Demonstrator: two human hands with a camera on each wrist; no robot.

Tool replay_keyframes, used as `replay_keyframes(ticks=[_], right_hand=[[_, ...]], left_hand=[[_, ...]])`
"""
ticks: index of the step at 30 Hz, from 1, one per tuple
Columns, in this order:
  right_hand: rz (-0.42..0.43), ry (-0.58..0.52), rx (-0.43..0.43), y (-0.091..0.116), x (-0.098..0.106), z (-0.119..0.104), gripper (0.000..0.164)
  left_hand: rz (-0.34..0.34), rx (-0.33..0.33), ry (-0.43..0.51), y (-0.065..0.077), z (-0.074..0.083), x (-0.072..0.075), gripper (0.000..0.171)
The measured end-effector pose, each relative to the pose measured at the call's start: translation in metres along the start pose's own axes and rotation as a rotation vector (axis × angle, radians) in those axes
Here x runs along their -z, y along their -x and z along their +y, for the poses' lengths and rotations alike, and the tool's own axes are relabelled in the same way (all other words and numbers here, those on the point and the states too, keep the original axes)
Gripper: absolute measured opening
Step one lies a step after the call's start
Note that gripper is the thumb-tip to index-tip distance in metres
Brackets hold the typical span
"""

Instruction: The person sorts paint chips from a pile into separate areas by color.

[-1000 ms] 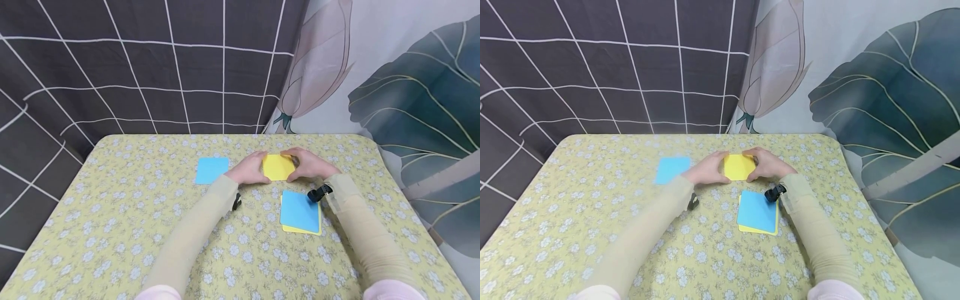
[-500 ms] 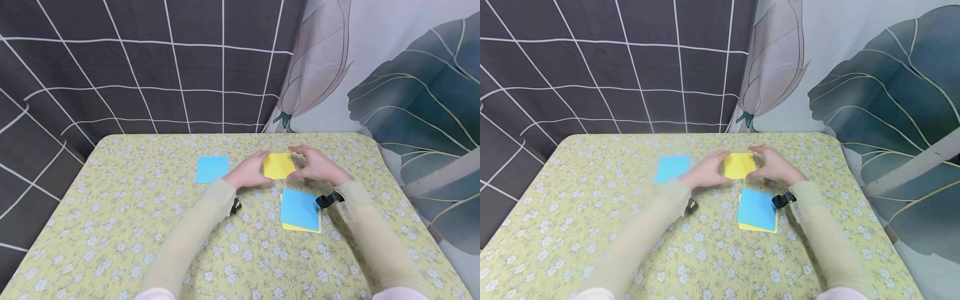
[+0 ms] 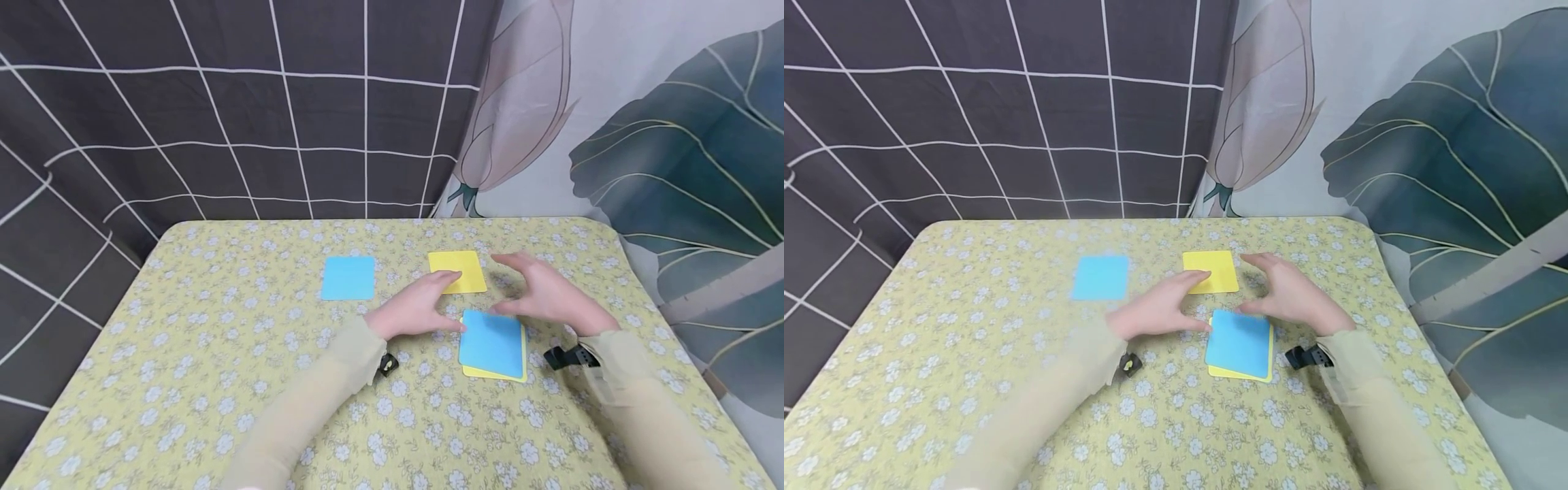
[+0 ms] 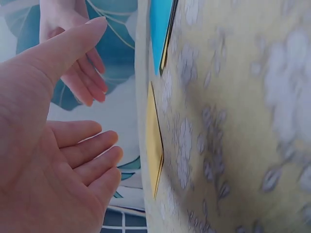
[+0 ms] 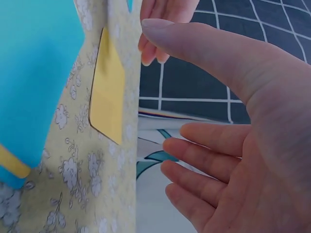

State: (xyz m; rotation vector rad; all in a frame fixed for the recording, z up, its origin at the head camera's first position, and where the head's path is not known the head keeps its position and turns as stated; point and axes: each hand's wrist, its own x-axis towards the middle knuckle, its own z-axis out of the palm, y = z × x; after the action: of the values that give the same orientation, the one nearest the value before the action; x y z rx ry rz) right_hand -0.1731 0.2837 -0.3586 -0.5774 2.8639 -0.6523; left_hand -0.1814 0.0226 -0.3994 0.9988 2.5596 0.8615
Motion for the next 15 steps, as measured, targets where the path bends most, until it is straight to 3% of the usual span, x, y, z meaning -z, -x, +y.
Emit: replay_keyframes(ticks=[7,15], right_hand=[[0.039,0.044,0.049,0.026,-0.001,-0.001,0.103],[0.017,0.032,0.021,0.049,-0.008,-0.001,0.107]], left_hand=[[-0.008,-0.056,-0.036,0.009,0.008,-0.007,0.102],[-0.034,-0.102,-0.065,0.013,0.018,-0.017,0.105]])
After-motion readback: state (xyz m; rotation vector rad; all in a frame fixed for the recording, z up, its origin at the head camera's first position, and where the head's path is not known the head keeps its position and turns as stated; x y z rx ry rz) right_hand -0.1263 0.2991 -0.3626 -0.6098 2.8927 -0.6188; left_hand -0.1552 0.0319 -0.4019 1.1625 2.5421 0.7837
